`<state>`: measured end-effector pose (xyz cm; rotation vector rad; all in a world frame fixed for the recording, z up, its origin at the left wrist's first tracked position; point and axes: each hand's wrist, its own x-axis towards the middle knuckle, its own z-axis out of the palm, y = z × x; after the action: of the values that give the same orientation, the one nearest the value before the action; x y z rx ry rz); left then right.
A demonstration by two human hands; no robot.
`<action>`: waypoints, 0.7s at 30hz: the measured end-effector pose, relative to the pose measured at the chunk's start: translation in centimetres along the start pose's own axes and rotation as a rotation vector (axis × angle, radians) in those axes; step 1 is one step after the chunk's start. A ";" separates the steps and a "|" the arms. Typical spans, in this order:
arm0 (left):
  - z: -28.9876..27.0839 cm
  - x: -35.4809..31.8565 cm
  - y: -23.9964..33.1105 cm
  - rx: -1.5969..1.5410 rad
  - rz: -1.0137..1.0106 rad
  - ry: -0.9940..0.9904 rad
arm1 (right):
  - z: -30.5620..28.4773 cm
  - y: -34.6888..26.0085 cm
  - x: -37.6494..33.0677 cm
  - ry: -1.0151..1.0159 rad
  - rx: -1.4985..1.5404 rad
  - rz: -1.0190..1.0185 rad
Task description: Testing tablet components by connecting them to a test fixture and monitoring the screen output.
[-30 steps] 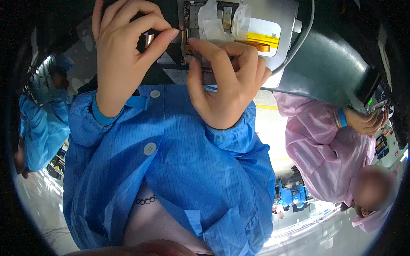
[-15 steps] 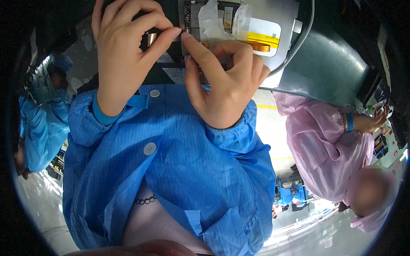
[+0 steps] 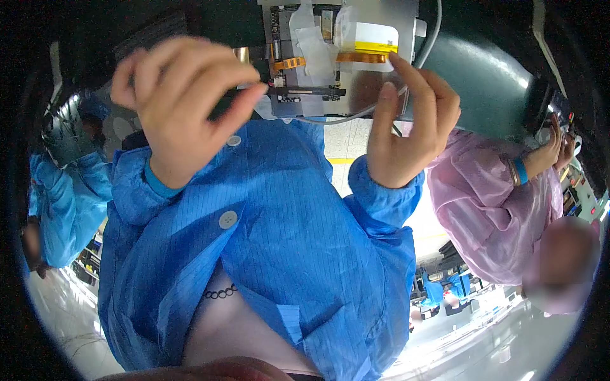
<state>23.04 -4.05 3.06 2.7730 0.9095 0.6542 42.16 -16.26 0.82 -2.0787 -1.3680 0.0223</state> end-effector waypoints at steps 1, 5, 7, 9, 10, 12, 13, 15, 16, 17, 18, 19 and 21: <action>0.3 -0.7 0.1 0.037 0.031 0.010 | 0.0 0.2 -0.1 0.000 -0.031 0.026; 0.7 -2.8 0.0 0.158 0.087 0.023 | 1.0 -0.7 0.2 -0.018 0.070 -0.008; 1.1 -3.4 0.3 0.183 0.085 0.017 | 1.4 -1.2 0.8 -0.047 0.091 -0.072; 1.3 -3.3 0.6 0.194 0.091 -0.024 | 1.1 -1.3 1.0 -0.032 0.069 -0.067; 1.4 -3.4 0.6 0.195 0.092 -0.022 | 1.1 -1.3 1.1 -0.025 0.062 -0.070; 1.6 -3.4 0.8 0.211 0.083 -0.084 | 0.6 -1.4 0.9 -0.053 0.092 -0.058; 1.6 -3.3 1.1 0.215 0.078 -0.082 | 0.4 -1.3 0.8 -0.089 0.125 -0.051; 1.4 -3.1 1.6 0.171 0.053 -0.149 | -0.1 -1.8 0.1 -0.172 0.149 -0.023; 1.4 -3.0 1.7 0.169 0.055 -0.144 | -0.5 -2.1 -0.3 -0.250 0.163 0.010; 1.5 -2.8 1.7 0.108 0.048 -0.111 | -1.0 -2.3 -0.6 -0.309 0.220 -0.018; 1.5 -2.7 1.8 0.048 0.040 -0.079 | -1.3 -2.5 -0.9 -0.342 0.270 -0.003; 1.4 -2.5 1.8 0.045 0.045 -0.078 | -1.3 -2.9 -1.2 -0.356 0.334 0.051; 1.0 -2.0 1.7 -0.103 0.032 -0.084 | -1.2 -3.1 -1.7 -0.368 0.395 0.106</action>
<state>22.96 -6.66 1.90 2.7064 0.7938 0.5678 39.27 -17.42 2.81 -1.8604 -1.3260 0.6941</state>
